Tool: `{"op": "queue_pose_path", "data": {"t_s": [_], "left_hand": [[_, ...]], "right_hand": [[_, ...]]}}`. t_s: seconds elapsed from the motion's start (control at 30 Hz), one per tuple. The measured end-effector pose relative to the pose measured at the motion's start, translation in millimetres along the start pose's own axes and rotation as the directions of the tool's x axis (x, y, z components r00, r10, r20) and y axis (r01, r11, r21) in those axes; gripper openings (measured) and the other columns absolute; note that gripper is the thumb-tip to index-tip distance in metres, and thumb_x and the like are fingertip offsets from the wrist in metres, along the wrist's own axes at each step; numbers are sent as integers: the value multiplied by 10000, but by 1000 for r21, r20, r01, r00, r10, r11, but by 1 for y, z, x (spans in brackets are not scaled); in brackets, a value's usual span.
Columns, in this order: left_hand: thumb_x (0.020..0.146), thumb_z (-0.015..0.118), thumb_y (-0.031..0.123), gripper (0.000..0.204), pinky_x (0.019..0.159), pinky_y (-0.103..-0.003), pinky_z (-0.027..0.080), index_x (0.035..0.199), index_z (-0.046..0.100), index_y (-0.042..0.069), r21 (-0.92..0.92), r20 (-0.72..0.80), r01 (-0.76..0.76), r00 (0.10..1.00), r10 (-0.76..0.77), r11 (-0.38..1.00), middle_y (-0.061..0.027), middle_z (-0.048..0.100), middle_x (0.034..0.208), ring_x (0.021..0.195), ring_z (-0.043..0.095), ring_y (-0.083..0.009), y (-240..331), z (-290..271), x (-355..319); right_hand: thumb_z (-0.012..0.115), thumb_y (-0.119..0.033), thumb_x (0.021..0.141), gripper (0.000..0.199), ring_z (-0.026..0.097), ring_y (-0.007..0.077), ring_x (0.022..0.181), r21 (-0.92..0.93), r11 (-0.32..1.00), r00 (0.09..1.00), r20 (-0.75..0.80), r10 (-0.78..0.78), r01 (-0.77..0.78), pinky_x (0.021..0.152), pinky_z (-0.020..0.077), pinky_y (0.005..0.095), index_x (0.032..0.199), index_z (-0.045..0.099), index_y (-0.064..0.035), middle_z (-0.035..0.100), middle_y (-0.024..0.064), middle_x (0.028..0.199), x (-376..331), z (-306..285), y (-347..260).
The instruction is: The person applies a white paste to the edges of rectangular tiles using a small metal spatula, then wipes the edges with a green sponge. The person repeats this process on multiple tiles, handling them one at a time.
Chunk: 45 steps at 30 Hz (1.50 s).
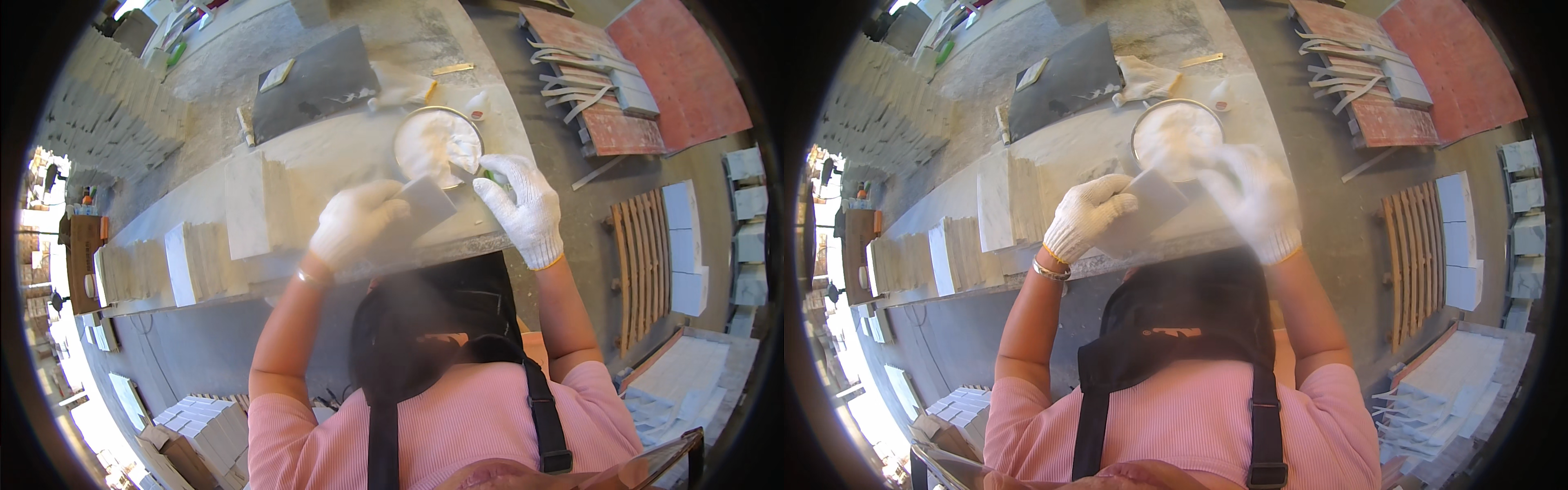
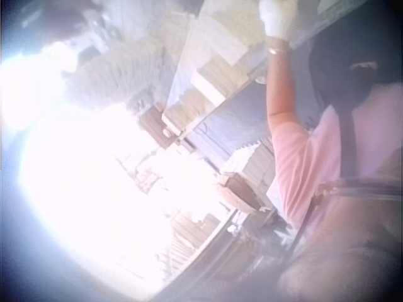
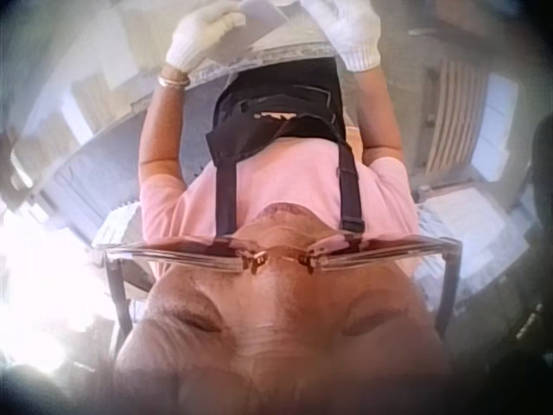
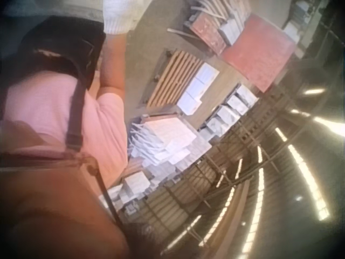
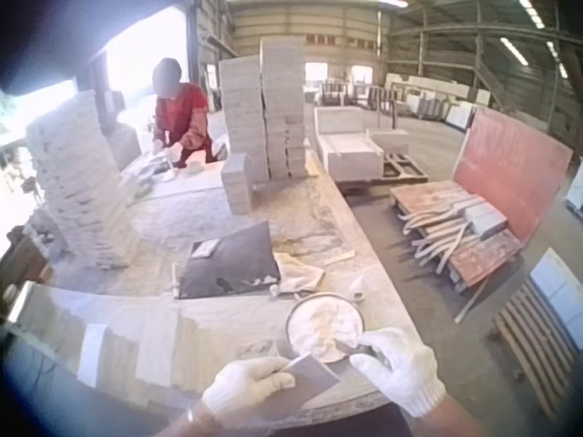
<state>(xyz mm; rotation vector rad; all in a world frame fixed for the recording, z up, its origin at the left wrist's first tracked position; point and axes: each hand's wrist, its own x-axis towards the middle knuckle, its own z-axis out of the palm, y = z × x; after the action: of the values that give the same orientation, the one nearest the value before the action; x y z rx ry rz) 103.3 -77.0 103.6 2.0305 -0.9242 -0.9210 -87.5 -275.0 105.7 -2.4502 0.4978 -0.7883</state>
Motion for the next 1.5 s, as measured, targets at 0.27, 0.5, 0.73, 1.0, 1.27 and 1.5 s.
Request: {"op": "queue_pose_path", "data": {"t_s": [0.27, 0.5, 0.73, 1.0, 1.27, 1.5], "left_hand": [[927, 699, 375, 405, 875, -358, 535, 1189, 753, 71, -16, -47, 23, 999, -24, 1000, -127, 760, 1013, 937, 703, -237, -6, 7, 25], [922, 712, 380, 434, 867, -337, 532, 1198, 747, 47, -38, 2, 49, 999, -49, 998, -115, 762, 993, 927, 694, -192, -7, 15, 43], [926, 697, 399, 415, 856, -377, 535, 1158, 751, 59, -11, 39, 60, 997, -60, 998, -151, 754, 995, 915, 701, -264, -7, 21, 53], [922, 678, 410, 374, 848, -419, 540, 1111, 769, 100, -11, 34, 54, 998, -54, 998, -185, 752, 1016, 932, 717, -358, -10, 23, 57], [922, 675, 396, 384, 860, -409, 538, 1132, 771, 89, -38, 42, 73, 997, -71, 997, -178, 756, 1037, 946, 719, -344, -6, 22, 55], [918, 673, 402, 394, 861, -409, 539, 1133, 773, 88, -21, 51, 85, 995, -84, 996, -179, 757, 1041, 949, 720, -345, -5, 21, 56]], "right_hand": [[751, -213, 930, 301, 742, 273, 920, -172, 969, 916, 330, 227, -179, 814, 581, 357, 1225, 746, -155, 774, 97, 1091, 18, 28, 21], [690, -205, 955, 207, 754, 255, 953, 81, 932, 910, 258, 323, -354, 825, 571, 340, 1119, 806, -153, 776, 131, 1064, 43, 4, 44], [705, -81, 941, 230, 631, 62, 741, 277, 792, 820, 376, 431, -543, 658, 506, 230, 1151, 775, -18, 748, 17, 902, 59, 7, 58], [700, -80, 928, 244, 591, 41, 678, 400, 628, 729, 521, 443, -668, 591, 452, 207, 1151, 768, -10, 714, 15, 855, 61, 16, 65], [678, -78, 934, 268, 590, 44, 681, 424, 502, 655, 550, 519, -754, 602, 430, 197, 1181, 761, -18, 708, 7, 852, 59, 6, 63], [697, -54, 931, 262, 621, 53, 727, 458, 582, 735, 507, 449, -672, 624, 450, 206, 1182, 757, -10, 719, 16, 878, 57, 2, 53]]}}
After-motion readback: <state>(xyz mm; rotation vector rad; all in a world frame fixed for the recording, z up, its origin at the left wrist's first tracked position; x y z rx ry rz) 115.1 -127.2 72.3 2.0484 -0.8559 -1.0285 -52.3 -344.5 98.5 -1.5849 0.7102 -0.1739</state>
